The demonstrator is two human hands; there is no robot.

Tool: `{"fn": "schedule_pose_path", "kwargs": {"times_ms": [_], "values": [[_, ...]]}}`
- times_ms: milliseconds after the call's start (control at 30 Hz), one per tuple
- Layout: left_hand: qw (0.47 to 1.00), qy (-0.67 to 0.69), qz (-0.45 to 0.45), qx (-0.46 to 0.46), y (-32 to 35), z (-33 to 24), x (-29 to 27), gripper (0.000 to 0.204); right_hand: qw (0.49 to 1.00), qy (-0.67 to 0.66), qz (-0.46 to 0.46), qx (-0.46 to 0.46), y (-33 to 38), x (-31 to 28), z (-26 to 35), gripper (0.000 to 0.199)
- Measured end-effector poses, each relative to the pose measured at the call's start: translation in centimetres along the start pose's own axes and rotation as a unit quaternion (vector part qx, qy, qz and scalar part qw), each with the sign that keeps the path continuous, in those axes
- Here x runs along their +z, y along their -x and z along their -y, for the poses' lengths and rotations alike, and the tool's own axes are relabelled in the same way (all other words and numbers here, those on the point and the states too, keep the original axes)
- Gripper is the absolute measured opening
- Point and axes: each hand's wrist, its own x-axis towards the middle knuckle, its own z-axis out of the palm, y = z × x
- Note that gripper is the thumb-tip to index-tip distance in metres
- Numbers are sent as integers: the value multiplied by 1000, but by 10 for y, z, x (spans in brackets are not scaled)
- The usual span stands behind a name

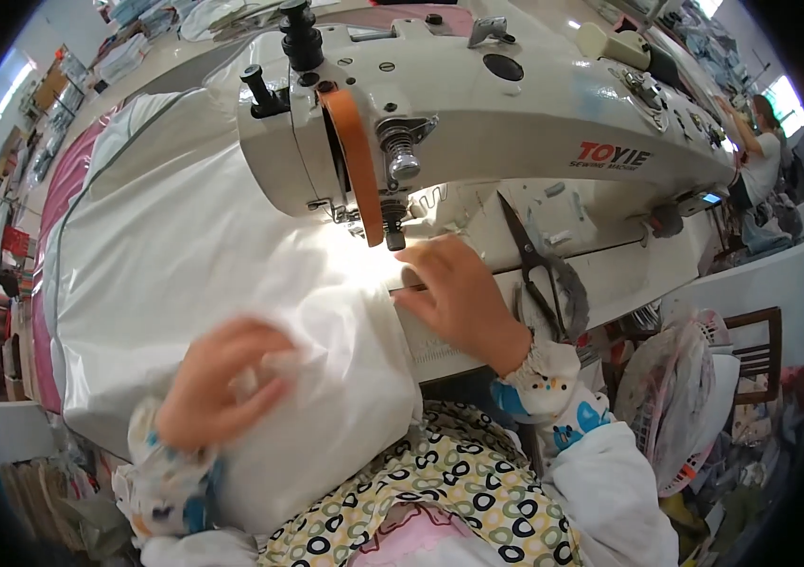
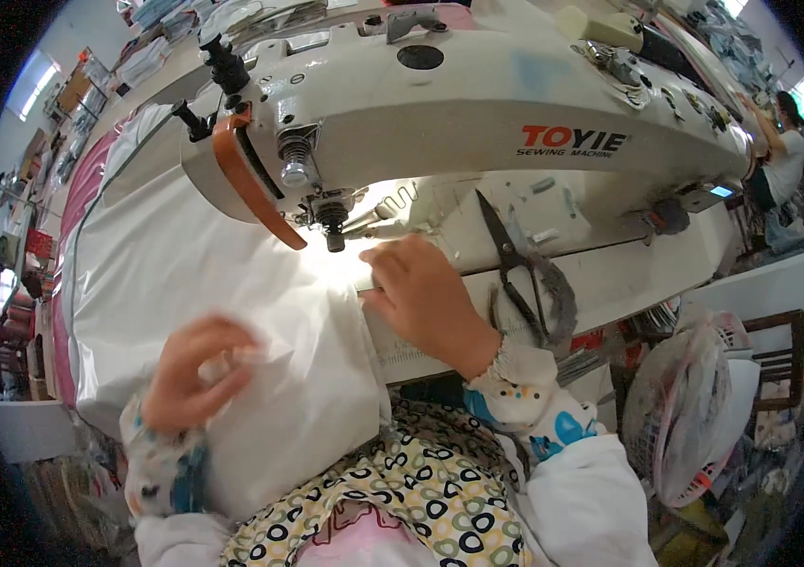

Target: Sewing pieces of white textile material together using an industrial sewing machine.

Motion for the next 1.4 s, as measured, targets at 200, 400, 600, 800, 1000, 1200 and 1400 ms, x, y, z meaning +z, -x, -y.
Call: {"fn": "schedule_pose_path", "kwargs": {"times_ms": [200, 400, 600, 800, 1000, 1200, 1400], "values": [[733, 622, 263, -86, 179, 31, 65, 29, 914, 117, 44, -386, 6, 7, 17, 41], [662, 587, 102, -454, 249, -21, 115, 22, 891, -30, 48, -450, 3, 18, 65, 38], [749, 523, 115, -390, 250, -62, 96, 22, 953, -244, -23, -176, -26, -7, 136, 33], [825, 418, 164, -343, 241, -79, 46, 22, 949, -262, -14, -173, -11, -28, 133, 38], [850, 314, 283, -315, 213, -87, 13, 22, 949, -175, 85, -249, 33, -1, 108, 35], [846, 218, 416, -254, 162, -104, 15, 23, 975, -16, -19, -221, 42, 41, 125, 33], [833, 127, 508, -179, 100, -106, 13, 23, 978, -88, -32, -187, 55, 38, 94, 32]]}}
